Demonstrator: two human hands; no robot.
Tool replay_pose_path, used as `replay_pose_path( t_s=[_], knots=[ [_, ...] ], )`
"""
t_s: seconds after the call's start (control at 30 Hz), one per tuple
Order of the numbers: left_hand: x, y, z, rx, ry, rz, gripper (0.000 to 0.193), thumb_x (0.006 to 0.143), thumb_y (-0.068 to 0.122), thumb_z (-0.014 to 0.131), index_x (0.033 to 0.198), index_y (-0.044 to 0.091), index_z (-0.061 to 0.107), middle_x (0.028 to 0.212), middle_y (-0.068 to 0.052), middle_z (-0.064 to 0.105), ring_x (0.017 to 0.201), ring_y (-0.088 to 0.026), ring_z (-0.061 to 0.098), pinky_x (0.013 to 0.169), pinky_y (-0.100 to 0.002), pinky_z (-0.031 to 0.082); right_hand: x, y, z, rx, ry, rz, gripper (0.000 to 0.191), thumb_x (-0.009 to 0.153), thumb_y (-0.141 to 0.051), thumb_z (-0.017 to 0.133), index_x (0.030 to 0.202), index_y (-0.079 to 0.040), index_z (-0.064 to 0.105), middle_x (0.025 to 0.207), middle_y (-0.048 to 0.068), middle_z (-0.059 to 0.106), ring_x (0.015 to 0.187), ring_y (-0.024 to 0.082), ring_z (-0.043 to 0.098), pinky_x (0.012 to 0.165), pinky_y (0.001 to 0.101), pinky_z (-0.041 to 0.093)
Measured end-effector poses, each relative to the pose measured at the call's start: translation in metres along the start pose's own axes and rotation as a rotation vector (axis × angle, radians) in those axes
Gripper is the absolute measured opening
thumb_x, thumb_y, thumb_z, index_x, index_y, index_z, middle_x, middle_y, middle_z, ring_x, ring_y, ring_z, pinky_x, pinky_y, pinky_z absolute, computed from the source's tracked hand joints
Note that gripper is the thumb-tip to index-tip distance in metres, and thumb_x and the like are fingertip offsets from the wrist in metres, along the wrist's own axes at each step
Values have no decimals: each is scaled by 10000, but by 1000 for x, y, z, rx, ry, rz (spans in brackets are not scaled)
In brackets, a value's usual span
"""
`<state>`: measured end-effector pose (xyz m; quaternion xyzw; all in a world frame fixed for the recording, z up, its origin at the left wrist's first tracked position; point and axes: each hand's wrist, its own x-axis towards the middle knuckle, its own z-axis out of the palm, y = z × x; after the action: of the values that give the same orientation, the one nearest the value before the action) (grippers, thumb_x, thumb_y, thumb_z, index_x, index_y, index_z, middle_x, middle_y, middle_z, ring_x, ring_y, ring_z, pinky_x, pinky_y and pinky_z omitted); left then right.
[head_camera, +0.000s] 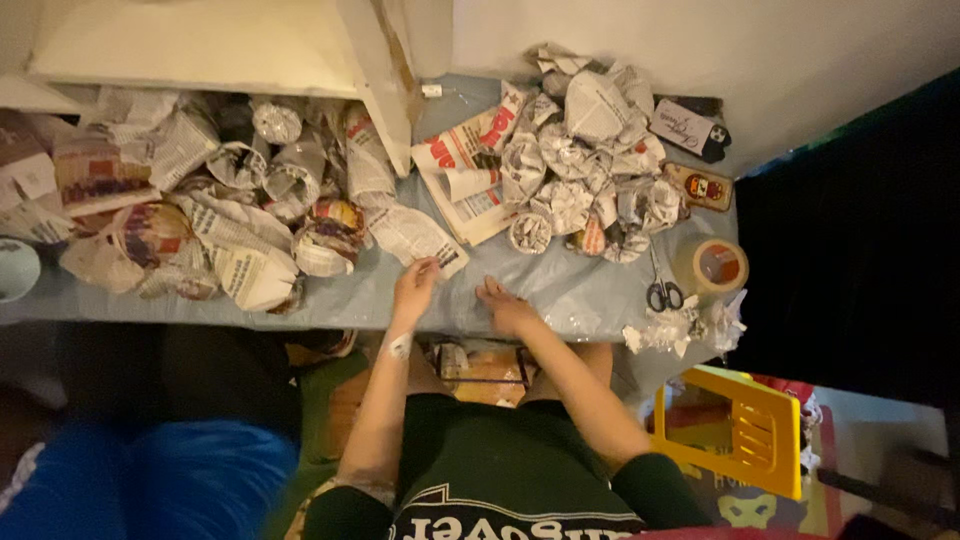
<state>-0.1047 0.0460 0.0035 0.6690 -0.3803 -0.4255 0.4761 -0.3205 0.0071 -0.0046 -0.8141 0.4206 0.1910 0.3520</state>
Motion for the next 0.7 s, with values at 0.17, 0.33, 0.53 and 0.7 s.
replay_pose_path(
  t_s=[0.17, 0.33, 0.53, 0.7],
  knots=[
    [70, 68, 33, 250, 156, 295, 528, 1026, 305, 622, 1383, -73, 534, 1335, -310, 606, 1263, -433, 565, 1082, -459, 429, -5, -1, -2, 2, -2, 15, 807, 895, -90, 492, 1630, -288, 225, 1746, 22, 18, 1581, 263, 159, 1201, 629, 232],
    [133, 133, 55, 212, 500, -16, 713, 911, 396, 810, 1338, -87, 505, 1313, -338, 573, 1214, -455, 549, 1037, -473, 421, -8, 0, -4, 51, -15, 70, 751, 913, -242, 535, 1600, -341, 249, 1729, -32, 23, 1565, 242, 193, 1192, 655, 228],
    [153, 144, 51, -664, 272, -150, 550, 777, 103, 807, 1276, -5, 601, 1220, -164, 699, 1021, -264, 698, 866, -420, 579, -13, -1, -10, 123, -2, 2, 600, 1015, -399, 428, 1587, -285, 284, 1735, 11, 57, 1591, 255, 181, 1140, 756, 195],
    [151, 129, 57, -679, 167, -58, 418, 833, 34, 709, 1242, 11, 621, 1119, -103, 711, 924, -224, 705, 799, -403, 592, -9, 3, -22, 60, -42, -48, 679, 980, -290, 465, 1618, -201, 249, 1735, 119, 46, 1556, 334, 202, 1176, 641, 263]
  ],
)
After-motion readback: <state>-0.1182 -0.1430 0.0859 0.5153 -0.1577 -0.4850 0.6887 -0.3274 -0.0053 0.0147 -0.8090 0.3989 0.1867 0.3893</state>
